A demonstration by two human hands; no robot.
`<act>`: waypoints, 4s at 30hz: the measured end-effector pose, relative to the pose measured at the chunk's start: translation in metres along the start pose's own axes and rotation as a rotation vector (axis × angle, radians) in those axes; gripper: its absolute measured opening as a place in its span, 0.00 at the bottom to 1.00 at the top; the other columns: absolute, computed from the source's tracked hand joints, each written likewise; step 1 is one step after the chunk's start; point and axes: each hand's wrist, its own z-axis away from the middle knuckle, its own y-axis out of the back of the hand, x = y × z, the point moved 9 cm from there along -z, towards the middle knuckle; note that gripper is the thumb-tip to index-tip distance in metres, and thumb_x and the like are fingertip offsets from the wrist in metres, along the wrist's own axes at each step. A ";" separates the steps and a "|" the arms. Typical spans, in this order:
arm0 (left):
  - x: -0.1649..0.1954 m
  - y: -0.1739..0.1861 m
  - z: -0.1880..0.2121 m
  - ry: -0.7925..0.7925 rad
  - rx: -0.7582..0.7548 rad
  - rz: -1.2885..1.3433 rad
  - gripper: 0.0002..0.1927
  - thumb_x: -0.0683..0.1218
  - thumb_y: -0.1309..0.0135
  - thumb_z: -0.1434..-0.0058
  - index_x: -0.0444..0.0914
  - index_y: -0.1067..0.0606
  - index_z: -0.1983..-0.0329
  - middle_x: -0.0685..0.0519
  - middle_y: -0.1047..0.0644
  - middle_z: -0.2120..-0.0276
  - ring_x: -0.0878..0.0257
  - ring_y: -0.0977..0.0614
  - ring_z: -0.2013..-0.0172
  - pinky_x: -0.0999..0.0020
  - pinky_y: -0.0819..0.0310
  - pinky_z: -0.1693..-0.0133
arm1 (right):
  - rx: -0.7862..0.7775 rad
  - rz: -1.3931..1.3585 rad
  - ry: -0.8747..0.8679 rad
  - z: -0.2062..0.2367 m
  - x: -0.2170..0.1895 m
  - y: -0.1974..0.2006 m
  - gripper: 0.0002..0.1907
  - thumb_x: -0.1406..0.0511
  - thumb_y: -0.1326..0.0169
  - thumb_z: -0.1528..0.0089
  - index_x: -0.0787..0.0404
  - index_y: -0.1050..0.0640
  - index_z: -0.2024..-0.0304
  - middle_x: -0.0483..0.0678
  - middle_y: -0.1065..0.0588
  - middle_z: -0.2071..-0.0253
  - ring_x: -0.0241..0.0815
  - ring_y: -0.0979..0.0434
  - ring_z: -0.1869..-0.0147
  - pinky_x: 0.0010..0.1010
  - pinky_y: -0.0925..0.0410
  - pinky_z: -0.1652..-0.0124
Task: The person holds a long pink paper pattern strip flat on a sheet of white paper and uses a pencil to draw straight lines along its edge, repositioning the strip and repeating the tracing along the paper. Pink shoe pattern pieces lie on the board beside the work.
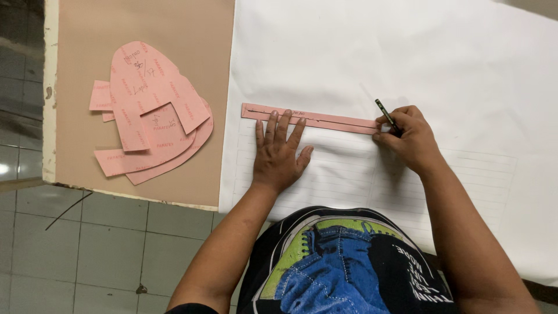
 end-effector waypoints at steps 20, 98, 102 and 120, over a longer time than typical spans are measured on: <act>-0.004 -0.001 -0.001 0.010 -0.028 -0.016 0.33 0.63 0.55 0.31 0.45 0.37 0.27 0.46 0.44 0.29 0.48 0.50 0.26 0.43 0.64 0.27 | 0.030 0.058 -0.033 0.001 0.005 -0.002 0.14 0.64 0.32 0.44 0.60 0.18 0.57 0.44 0.29 0.54 0.38 0.25 0.55 0.32 0.28 0.55; 0.012 0.017 -0.019 -0.046 -0.039 0.119 0.29 0.53 0.42 0.41 0.45 0.31 0.36 0.42 0.46 0.31 0.37 0.46 0.32 0.21 0.54 0.36 | -0.264 0.113 0.693 -0.028 -0.256 -0.123 0.08 0.63 0.45 0.34 0.60 0.20 0.57 0.48 0.20 0.58 0.49 0.18 0.60 0.37 0.26 0.60; 0.015 0.003 -0.021 -0.049 -0.147 -0.005 0.28 0.57 0.46 0.38 0.49 0.36 0.35 0.38 0.44 0.35 0.33 0.45 0.32 0.21 0.56 0.36 | -0.191 0.183 0.608 -0.013 -0.200 -0.077 0.08 0.63 0.43 0.35 0.60 0.20 0.57 0.48 0.19 0.58 0.49 0.18 0.59 0.36 0.26 0.59; 0.035 -0.008 -0.023 -0.083 -0.084 -0.075 0.32 0.55 0.44 0.40 0.58 0.35 0.31 0.38 0.47 0.37 0.34 0.47 0.37 0.19 0.51 0.40 | 0.179 0.250 0.294 0.043 -0.045 0.046 0.06 0.66 0.41 0.34 0.61 0.20 0.57 0.48 0.20 0.63 0.41 0.19 0.62 0.30 0.27 0.64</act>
